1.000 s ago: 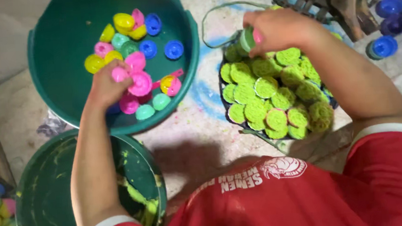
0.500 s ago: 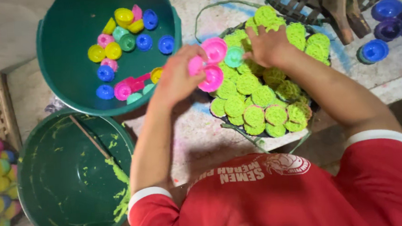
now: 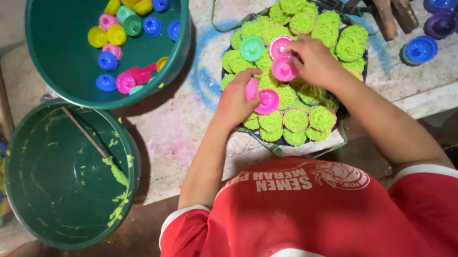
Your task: The person scoops green batter from a green basin using a wooden stick and fills small colorful plastic cups arranged in a basket. The person repeatedly transfers batter into each cup, then places the filled cups back into the basket.
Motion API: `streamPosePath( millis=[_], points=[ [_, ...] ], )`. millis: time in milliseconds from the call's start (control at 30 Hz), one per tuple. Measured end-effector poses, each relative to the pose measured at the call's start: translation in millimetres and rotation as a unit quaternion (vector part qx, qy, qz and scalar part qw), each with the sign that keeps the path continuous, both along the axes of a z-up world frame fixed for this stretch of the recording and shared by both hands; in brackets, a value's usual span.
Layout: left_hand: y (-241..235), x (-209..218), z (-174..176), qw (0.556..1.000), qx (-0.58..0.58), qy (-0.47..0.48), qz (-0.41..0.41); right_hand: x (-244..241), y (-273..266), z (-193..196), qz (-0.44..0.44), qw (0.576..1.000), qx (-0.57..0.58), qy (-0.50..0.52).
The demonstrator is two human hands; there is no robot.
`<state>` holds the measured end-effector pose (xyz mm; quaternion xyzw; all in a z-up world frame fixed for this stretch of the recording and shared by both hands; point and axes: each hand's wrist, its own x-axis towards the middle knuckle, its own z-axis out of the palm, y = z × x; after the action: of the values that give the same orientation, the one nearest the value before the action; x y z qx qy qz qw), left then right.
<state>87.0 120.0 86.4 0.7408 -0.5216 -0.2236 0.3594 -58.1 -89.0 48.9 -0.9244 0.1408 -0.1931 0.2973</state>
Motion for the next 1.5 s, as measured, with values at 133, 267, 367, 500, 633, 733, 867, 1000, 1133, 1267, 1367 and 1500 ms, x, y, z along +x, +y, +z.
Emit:
streamPosePath(
  millis=[133,267,367,500,633,733,867,1000,1133,1267,1367,1500],
  points=[
    [-1,-7,-8,0.995,0.045,-0.073,0.058,-11,6,7,-0.004,0.998,0.056,-0.005],
    [-16,-23,6,0.994,-0.034,-0.044,0.099,-11,16,36,0.032,0.927,0.373,-0.024],
    [-34,-40,19,0.981,-0.114,-0.148,0.043,-13,26,53,0.043,0.931,0.361,-0.010],
    [-40,-44,31,0.994,-0.078,-0.051,0.054,-16,8,56,-0.014,0.975,0.221,0.016],
    [-17,-32,25,0.998,-0.026,-0.046,0.019,-21,-45,22,-0.081,0.989,0.099,-0.068],
    [2,-23,11,0.997,-0.005,-0.082,-0.004,-24,-76,-17,-0.125,0.989,0.035,-0.072],
    [27,-15,1,0.997,-0.026,-0.068,0.021,-22,-92,-59,-0.143,0.989,0.000,-0.024],
    [59,10,24,0.993,-0.046,-0.073,0.083,-15,-90,-52,-0.106,0.993,-0.039,0.029],
    [103,81,73,0.974,-0.102,-0.144,0.140,34,-66,14,-0.091,0.993,0.004,-0.077],
    [136,179,77,0.959,-0.052,-0.213,0.179,115,-19,63,0.083,0.990,0.073,-0.091],
    [144,269,42,0.961,0.054,-0.210,0.173,210,19,67,0.221,0.966,0.120,-0.055],
    [139,373,-20,0.936,0.232,-0.201,0.173,350,45,37,0.230,0.971,-0.045,0.042]
  ],
)
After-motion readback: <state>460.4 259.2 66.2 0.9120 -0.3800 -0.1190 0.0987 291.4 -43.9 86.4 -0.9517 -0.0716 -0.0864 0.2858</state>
